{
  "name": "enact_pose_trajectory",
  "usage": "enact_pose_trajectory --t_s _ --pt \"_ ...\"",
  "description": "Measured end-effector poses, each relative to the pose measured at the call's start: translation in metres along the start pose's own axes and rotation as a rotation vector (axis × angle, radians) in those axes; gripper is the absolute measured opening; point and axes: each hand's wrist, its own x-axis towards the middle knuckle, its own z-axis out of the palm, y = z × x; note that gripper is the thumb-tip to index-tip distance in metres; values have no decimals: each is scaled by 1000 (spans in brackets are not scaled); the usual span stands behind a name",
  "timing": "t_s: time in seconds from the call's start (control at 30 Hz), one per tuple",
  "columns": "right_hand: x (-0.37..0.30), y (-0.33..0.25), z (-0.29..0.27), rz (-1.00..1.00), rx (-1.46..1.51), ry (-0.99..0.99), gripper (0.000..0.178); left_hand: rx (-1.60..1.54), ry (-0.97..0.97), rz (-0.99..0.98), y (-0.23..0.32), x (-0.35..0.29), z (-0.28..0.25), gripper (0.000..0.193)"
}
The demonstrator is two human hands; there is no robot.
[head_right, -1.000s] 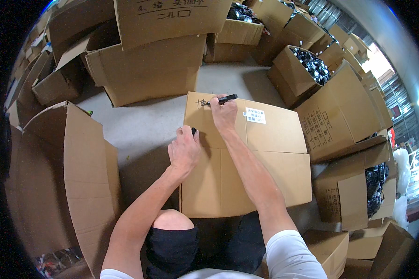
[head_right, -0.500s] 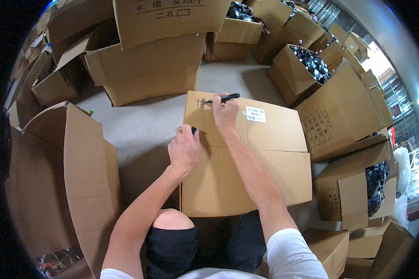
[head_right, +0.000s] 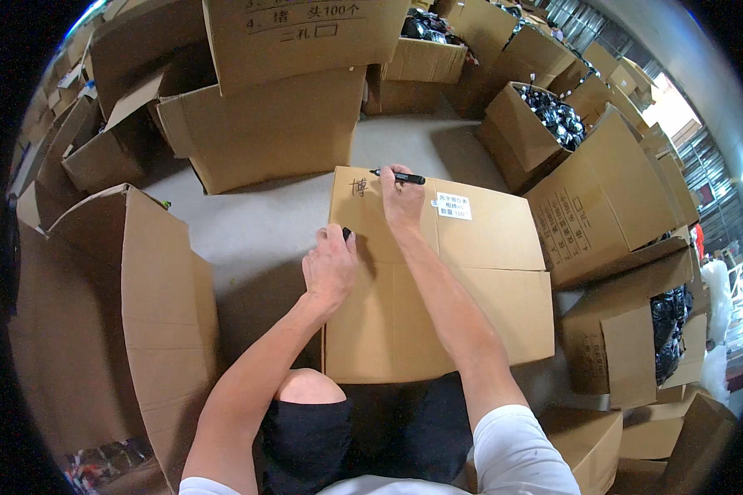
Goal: The person checks the contents of a cardboard box filled with electrical components, then labels the box with a marker and seals it with packing tape using a tape dispenser.
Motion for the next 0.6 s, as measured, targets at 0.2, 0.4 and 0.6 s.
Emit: enact_pose_trajectory --t_s 0.2,0.4,0.6 --pt "12 8 -36 88 9 -101 27 0 -5 -18 0 1 0 31" --pt "6 11 -42 84 -10 -178 27 5 -22 -23 5 -1 -1 33" --pt "1 -3 -41 44 -18 -263 26 44 -17 -6 2 -1 3 33"
